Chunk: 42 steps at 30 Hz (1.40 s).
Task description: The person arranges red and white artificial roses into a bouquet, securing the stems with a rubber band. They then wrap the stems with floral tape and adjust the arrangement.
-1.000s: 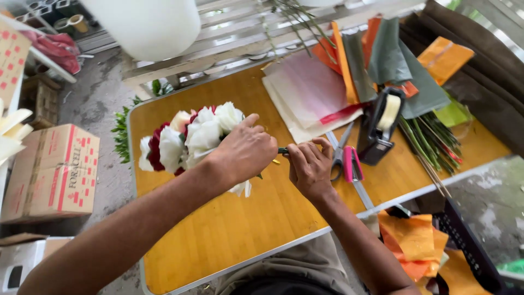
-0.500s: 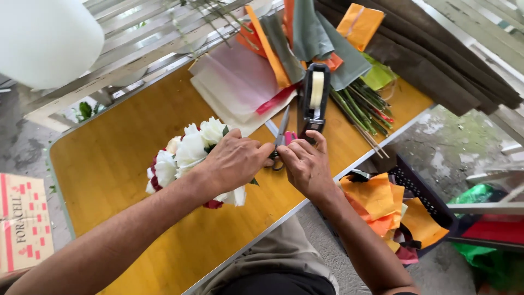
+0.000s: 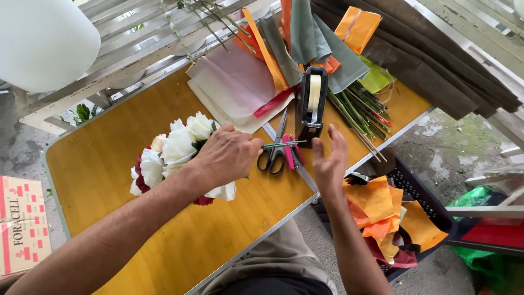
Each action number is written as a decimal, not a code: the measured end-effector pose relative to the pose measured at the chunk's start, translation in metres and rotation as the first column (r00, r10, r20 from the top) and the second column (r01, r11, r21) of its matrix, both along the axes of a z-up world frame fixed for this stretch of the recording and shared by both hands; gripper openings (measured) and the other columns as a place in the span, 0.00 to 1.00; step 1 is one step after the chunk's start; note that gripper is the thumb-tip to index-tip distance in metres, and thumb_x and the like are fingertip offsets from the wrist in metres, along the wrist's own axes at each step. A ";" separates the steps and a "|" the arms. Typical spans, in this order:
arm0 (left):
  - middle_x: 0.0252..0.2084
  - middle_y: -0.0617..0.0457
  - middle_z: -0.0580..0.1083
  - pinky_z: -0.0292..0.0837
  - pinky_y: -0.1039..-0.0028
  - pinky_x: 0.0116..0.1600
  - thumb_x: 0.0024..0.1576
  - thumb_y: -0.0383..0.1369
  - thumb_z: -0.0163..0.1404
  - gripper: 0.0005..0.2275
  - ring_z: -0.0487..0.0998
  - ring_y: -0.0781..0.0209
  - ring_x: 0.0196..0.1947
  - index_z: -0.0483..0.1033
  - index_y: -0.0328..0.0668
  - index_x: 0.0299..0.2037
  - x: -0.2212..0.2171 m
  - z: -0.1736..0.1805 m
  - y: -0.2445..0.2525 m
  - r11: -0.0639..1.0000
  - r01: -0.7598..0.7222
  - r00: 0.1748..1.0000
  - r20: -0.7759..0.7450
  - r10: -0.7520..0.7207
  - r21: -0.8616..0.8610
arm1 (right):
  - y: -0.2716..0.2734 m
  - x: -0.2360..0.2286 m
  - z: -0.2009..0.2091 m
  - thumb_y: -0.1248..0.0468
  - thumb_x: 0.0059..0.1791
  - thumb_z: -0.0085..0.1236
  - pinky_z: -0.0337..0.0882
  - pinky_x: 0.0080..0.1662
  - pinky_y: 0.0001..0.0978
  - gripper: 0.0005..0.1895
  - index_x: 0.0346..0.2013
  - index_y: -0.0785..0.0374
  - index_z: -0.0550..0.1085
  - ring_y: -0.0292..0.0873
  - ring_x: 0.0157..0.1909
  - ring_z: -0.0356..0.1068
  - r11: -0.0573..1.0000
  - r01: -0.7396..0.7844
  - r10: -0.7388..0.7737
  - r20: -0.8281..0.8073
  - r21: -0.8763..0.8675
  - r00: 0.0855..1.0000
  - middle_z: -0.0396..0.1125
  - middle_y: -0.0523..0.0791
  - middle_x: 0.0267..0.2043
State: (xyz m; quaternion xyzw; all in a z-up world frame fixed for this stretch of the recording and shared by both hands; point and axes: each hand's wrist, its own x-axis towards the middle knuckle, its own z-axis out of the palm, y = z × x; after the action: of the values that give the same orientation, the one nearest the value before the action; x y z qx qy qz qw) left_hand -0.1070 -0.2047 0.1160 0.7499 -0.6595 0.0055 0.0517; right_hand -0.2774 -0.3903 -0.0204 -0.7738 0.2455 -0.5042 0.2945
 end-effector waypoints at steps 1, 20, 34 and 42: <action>0.21 0.50 0.72 0.64 0.63 0.39 0.61 0.32 0.41 0.10 0.79 0.48 0.24 0.68 0.48 0.25 0.001 -0.002 0.000 1.000 -0.002 1.000 -0.009 0.001 -0.019 | -0.007 0.003 -0.001 0.50 0.57 0.56 0.68 0.57 0.60 0.32 0.67 0.72 0.65 0.70 0.57 0.67 0.997 -0.057 0.064 -0.128 0.061 0.990 0.64 0.66 0.57; 0.24 0.52 0.71 0.62 0.62 0.38 0.49 0.29 0.47 0.03 0.77 0.50 0.25 0.68 0.50 0.26 0.008 -0.054 0.009 0.990 0.075 0.988 0.144 -0.058 -0.116 | -0.068 0.021 0.013 0.52 0.53 0.60 0.73 0.50 0.35 0.13 0.42 0.56 0.82 0.44 0.55 0.72 0.853 -0.096 0.189 -0.132 0.513 0.973 0.72 0.47 0.54; 0.20 0.52 0.71 0.59 0.62 0.39 0.50 0.27 0.45 0.06 0.75 0.52 0.22 0.68 0.50 0.22 0.000 -0.076 -0.011 0.972 0.109 0.960 0.276 -0.049 -0.206 | -0.039 0.022 0.020 0.58 0.53 0.63 0.67 0.46 0.30 0.10 0.29 0.57 0.81 0.41 0.40 0.71 0.948 0.045 -0.007 -0.119 0.316 0.993 0.70 0.43 0.36; 0.22 0.52 0.73 0.60 0.62 0.40 0.51 0.27 0.44 0.06 0.77 0.52 0.25 0.71 0.49 0.24 -0.004 -0.070 -0.011 0.985 0.101 0.965 0.254 -0.063 -0.140 | 0.021 0.007 0.027 0.63 0.55 0.59 0.68 0.38 0.26 0.10 0.32 0.66 0.78 0.36 0.35 0.67 0.747 -0.089 -0.067 0.209 0.659 0.976 0.69 0.48 0.35</action>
State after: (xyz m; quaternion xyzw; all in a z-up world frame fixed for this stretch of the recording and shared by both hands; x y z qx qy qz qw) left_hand -0.1110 -0.2155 0.0459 0.7093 -0.6889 0.1474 0.0258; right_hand -0.2701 -0.3692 0.0063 -0.5591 0.3701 -0.4642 0.5787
